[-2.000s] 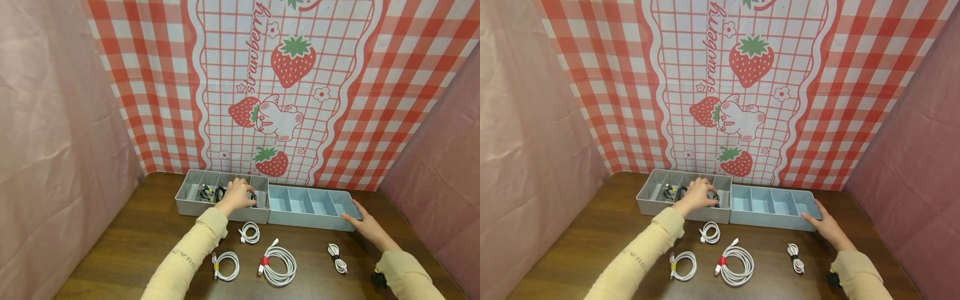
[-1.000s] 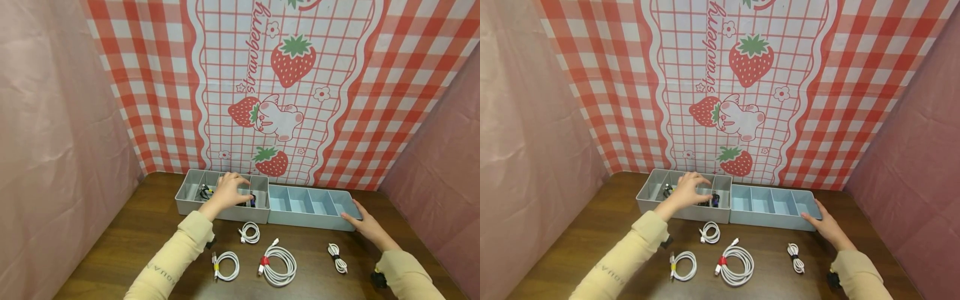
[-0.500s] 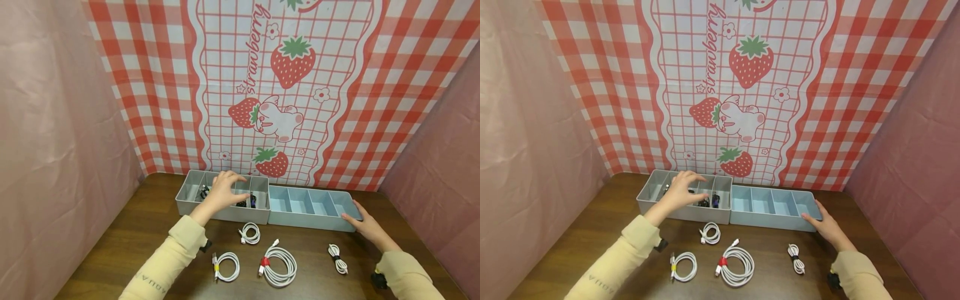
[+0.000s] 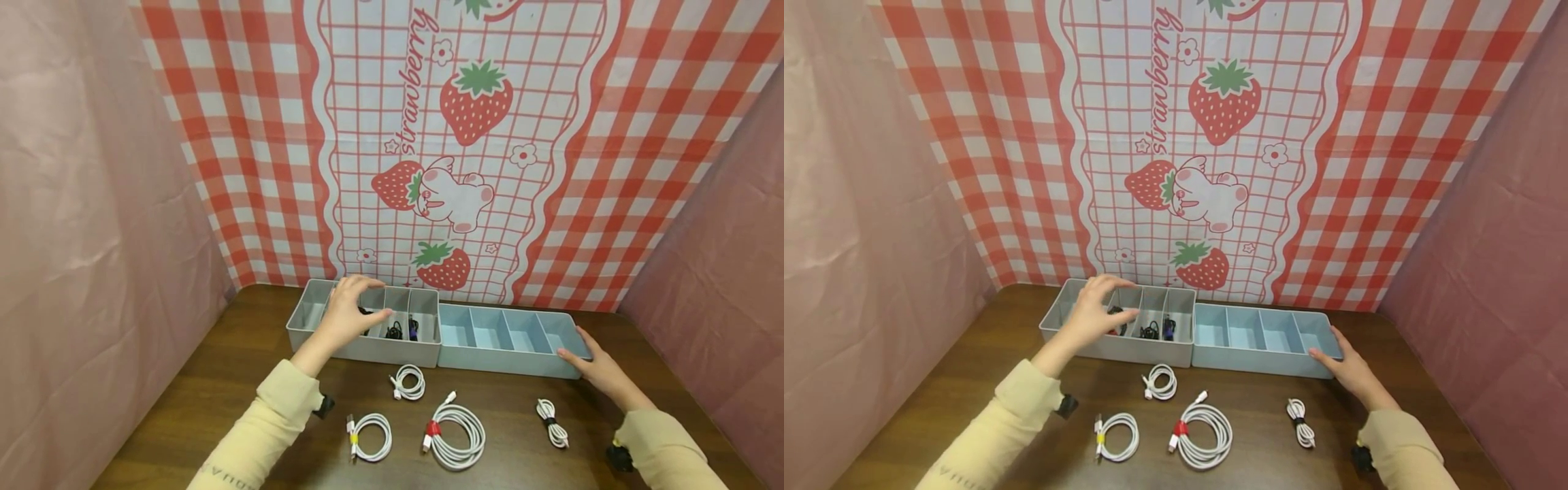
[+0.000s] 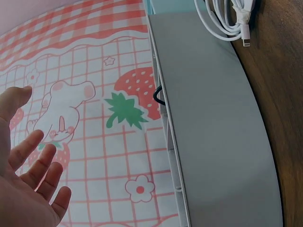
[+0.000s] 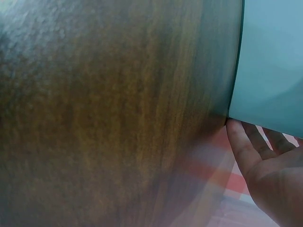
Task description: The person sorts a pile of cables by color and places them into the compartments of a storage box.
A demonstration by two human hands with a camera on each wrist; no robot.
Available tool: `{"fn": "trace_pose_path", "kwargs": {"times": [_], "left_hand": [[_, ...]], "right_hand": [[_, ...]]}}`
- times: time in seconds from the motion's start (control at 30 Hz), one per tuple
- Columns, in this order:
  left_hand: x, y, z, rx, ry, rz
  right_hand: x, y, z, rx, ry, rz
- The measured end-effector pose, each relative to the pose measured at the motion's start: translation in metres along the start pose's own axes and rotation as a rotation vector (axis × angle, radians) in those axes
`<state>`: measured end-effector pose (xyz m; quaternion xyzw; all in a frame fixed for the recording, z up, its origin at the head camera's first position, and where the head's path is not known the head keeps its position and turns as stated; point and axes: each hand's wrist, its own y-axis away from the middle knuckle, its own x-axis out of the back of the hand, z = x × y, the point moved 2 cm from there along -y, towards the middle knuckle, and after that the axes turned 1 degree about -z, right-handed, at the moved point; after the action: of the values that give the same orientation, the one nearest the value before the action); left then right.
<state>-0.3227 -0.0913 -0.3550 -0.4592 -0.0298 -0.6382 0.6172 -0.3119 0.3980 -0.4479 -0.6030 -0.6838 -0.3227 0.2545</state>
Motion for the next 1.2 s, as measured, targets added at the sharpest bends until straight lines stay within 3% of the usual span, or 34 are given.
{"fn": "trace_pose_path", "kwargs": {"times": [0.47,0.87,1.2], "left_hand": [[0.027,0.015,-0.011,-0.004,0.061,0.072],[0.041,0.030,-0.033,0.008,0.081,0.113],[0.049,0.044,-0.058,0.096,0.113,0.114]], "right_hand": [[0.000,-0.003,0.002,-0.008,0.002,0.007],[-0.001,-0.003,0.002,0.005,0.010,0.011],[-0.002,-0.001,0.002,0.018,0.027,0.025]]}}
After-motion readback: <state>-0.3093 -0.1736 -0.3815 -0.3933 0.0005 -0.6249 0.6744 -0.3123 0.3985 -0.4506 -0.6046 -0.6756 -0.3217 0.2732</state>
